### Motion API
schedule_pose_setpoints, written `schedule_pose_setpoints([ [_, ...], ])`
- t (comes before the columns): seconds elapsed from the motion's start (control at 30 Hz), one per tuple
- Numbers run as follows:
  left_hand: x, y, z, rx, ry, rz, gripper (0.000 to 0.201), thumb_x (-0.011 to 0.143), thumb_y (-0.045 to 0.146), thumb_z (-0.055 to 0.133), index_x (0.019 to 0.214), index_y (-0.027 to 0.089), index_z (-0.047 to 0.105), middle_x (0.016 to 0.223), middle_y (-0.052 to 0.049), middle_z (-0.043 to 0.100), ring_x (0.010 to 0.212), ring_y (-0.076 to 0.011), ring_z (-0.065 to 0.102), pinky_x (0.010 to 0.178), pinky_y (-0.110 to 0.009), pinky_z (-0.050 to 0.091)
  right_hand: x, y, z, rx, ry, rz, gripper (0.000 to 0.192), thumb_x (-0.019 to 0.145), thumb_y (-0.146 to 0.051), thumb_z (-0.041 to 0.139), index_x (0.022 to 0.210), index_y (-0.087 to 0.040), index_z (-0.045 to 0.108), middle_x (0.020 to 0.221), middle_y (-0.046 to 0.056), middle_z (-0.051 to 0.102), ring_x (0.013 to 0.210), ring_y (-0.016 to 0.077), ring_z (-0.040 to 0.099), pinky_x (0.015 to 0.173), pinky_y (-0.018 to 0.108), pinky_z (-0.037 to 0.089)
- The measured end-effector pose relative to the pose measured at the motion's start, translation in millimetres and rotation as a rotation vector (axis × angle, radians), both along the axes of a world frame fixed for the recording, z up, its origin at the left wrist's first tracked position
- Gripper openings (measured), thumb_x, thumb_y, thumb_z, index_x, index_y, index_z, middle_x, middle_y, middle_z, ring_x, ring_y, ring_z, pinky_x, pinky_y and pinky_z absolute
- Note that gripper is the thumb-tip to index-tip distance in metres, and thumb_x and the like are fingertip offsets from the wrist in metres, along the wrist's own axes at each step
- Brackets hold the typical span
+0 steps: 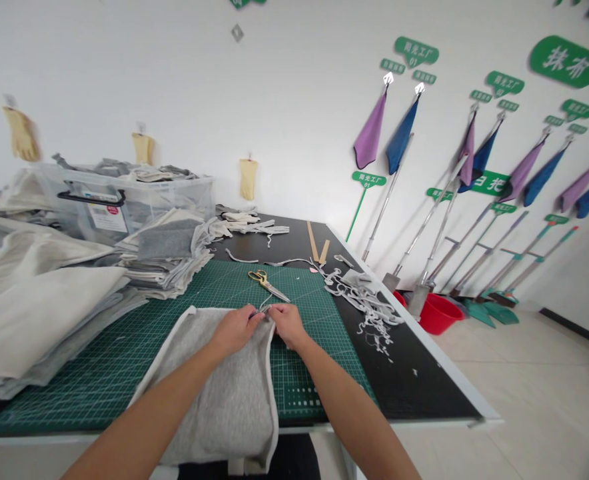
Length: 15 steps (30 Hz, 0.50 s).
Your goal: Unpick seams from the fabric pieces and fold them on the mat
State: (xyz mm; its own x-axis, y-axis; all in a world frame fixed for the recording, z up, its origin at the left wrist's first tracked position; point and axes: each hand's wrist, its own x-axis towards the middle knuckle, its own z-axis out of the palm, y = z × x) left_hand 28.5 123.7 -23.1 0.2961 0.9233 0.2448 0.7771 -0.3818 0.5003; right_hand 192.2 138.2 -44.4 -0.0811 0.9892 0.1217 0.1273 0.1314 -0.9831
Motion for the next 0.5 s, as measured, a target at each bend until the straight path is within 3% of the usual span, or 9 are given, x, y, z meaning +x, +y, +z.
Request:
schedule_pose_setpoints([
  [0.5,-0.7,-0.4,0.5,0.003,0.03,0.016,0.037,0.093,0.045,0.033,0.082,0.018,0.056,0.076,-0.005,0.064,0.071,-0.0175,0.057,0.061,-0.026,0.029,-0.2,-0.7,2.1,0.021,-0.04,-0.004,0.028,0.077,-0.036,0.053,0.059,-0.016,0.059,0.046,-0.006,0.044,0.04,0.0073,0.037,0.039,0.019,0.026],
])
